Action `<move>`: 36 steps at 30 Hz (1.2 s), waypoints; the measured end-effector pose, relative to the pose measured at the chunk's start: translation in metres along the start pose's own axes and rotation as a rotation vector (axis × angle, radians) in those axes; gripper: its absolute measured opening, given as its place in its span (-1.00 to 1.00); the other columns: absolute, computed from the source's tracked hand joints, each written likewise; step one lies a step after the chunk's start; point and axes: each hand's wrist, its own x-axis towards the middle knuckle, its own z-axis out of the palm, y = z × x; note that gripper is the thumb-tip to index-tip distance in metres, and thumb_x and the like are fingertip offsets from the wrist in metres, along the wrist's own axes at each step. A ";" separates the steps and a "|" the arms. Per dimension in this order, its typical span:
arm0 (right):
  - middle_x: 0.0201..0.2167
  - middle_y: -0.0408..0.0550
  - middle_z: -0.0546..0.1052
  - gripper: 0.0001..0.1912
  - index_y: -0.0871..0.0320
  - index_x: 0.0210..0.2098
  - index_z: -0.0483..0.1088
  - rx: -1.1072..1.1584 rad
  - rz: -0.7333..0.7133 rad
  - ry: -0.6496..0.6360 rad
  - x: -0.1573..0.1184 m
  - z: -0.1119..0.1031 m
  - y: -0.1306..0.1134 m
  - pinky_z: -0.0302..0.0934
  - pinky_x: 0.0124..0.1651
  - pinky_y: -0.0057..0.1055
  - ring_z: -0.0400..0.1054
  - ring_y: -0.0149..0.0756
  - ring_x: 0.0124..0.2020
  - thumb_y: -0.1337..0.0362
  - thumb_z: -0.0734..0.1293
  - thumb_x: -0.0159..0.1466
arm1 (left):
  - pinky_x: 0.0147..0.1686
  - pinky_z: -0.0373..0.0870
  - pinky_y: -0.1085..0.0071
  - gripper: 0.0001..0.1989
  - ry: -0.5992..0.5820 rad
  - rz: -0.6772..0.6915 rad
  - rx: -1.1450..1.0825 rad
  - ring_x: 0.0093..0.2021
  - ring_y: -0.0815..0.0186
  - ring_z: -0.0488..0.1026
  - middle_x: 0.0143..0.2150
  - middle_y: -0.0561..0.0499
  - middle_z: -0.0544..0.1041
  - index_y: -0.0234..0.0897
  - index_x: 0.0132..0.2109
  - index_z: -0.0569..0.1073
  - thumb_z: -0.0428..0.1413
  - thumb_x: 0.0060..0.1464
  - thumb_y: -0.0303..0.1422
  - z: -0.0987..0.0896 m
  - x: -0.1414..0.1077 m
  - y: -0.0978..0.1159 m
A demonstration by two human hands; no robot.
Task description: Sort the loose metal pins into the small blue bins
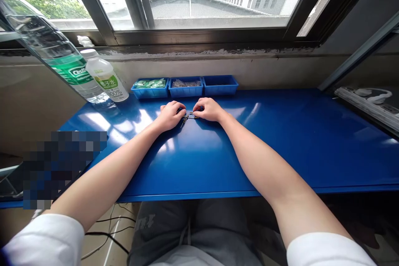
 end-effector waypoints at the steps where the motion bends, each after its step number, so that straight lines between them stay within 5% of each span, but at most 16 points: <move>1: -0.37 -0.05 0.49 -0.81 0.15 -0.36 0.58 0.000 -0.002 0.000 0.000 0.000 0.001 0.20 -0.30 -0.43 0.35 -0.33 -0.35 0.22 0.37 0.09 | 0.00 0.14 0.09 -0.72 -0.002 0.000 0.001 0.05 0.10 0.34 -0.05 -0.08 0.48 -0.20 -0.15 0.45 -0.10 0.20 -0.22 0.000 0.000 0.000; 6: -0.35 -0.06 0.47 -0.71 0.11 -0.22 0.58 -0.022 -0.017 -0.005 0.000 0.006 -0.002 0.19 -0.31 -0.43 0.35 -0.35 -0.37 0.12 0.37 0.14 | -0.01 0.14 0.09 -0.71 -0.008 -0.003 0.013 0.05 0.11 0.34 -0.06 -0.08 0.48 -0.20 -0.15 0.46 -0.10 0.20 -0.20 0.000 0.000 0.000; 18: -0.38 -0.06 0.51 -0.83 0.17 -0.35 0.57 -0.017 -0.061 0.038 0.003 0.019 -0.008 0.21 -0.28 -0.42 0.38 -0.35 -0.38 0.29 0.32 0.17 | -0.01 0.14 0.12 -0.70 -0.018 0.002 0.027 0.04 0.10 0.33 -0.07 -0.07 0.48 -0.20 -0.16 0.46 -0.10 0.20 -0.19 -0.001 -0.001 0.001; 26: -0.31 -0.04 0.59 -0.78 0.09 -0.21 0.54 -0.055 -0.033 0.338 0.003 0.021 -0.012 0.28 -0.14 -0.32 0.42 -0.22 -0.29 0.21 0.28 0.25 | 0.02 0.11 0.14 -0.68 0.005 -0.013 -0.001 0.05 0.14 0.34 -0.06 -0.07 0.48 -0.19 -0.13 0.46 -0.12 0.23 -0.18 -0.002 -0.001 0.003; 36: -0.33 0.00 0.57 -0.68 0.18 -0.03 0.44 -0.121 -0.172 0.323 0.002 0.025 -0.019 0.28 -0.09 -0.32 0.42 -0.20 -0.23 0.23 0.31 0.24 | 0.03 0.12 0.20 -0.67 0.006 0.033 -0.071 0.04 0.18 0.36 -0.06 -0.03 0.49 -0.19 -0.16 0.48 -0.15 0.26 -0.22 -0.006 -0.002 0.004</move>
